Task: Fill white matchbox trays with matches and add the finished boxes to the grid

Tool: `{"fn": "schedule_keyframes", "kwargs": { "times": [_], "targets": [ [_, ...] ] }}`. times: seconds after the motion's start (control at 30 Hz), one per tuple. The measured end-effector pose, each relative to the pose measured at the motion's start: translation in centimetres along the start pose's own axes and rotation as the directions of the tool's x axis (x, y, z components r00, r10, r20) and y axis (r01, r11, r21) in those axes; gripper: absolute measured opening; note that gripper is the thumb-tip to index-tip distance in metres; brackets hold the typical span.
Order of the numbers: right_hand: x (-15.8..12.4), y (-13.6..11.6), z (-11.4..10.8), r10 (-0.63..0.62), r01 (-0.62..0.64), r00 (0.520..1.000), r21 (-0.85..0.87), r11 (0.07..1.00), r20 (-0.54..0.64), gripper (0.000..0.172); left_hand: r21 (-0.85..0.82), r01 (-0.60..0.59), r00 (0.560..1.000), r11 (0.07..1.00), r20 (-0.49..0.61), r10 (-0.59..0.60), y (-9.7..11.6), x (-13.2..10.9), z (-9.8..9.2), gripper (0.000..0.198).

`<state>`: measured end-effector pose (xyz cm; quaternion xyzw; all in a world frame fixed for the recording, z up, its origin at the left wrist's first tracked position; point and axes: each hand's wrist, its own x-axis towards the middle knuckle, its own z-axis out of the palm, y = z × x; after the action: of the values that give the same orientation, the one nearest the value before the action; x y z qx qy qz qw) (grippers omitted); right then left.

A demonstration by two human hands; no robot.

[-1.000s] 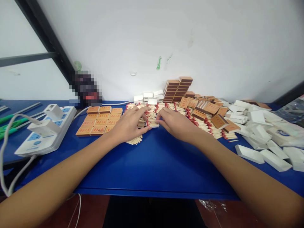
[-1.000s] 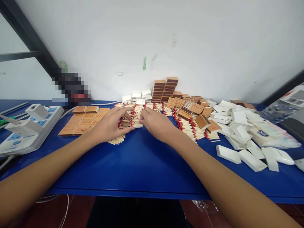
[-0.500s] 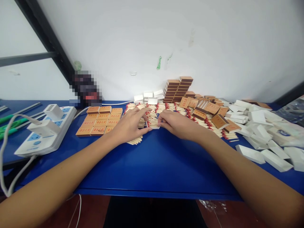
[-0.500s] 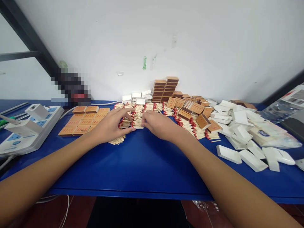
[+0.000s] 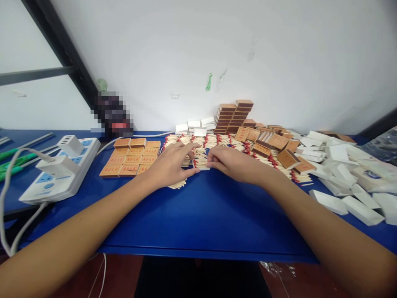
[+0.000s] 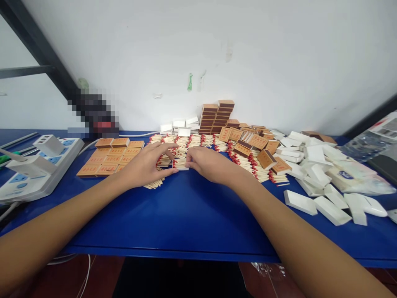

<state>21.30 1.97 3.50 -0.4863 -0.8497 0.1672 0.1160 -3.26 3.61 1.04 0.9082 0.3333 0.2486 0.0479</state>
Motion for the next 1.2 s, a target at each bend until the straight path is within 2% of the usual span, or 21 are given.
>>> {"fn": "schedule_keyframes", "kwargs": {
  "times": [0.3, 0.4, 0.53, 0.73, 1.2],
  "targets": [
    [0.0, 0.2, 0.2, -0.019, 0.019, 1.000, -0.006, 1.000, 0.000, 0.014, -0.018, -0.009, 1.000, 1.000, 0.013, 0.009, 0.2, 0.0, 0.0, 0.067],
    [0.0, 0.2, 0.3, -0.061, 0.061, 0.998, 0.006, 0.998, -0.004, 0.013, -0.008, -0.026, 1.000, 1.000, 0.006, 0.026, 0.2, -0.1, 0.1, 0.065],
    [0.0, 0.1, 0.9, -0.143, 0.142, 0.986, -0.016, 0.990, -0.088, 0.011, 0.014, -0.077, 0.997, 0.997, -0.001, 0.077, 0.1, -0.1, 0.2, 0.053],
    [0.2, 0.2, 1.3, -0.156, 0.153, 0.980, -0.031, 0.988, -0.120, 0.010, -0.024, -0.138, 0.988, 0.990, 0.060, 0.139, 0.3, 0.3, -0.1, 0.022],
    [-0.1, 0.1, 0.5, -0.164, 0.162, 0.981, -0.021, 0.987, -0.103, 0.013, -0.068, -0.166, 0.984, 0.984, 0.047, 0.169, 0.4, 0.3, -0.1, 0.019]
  ]
}}
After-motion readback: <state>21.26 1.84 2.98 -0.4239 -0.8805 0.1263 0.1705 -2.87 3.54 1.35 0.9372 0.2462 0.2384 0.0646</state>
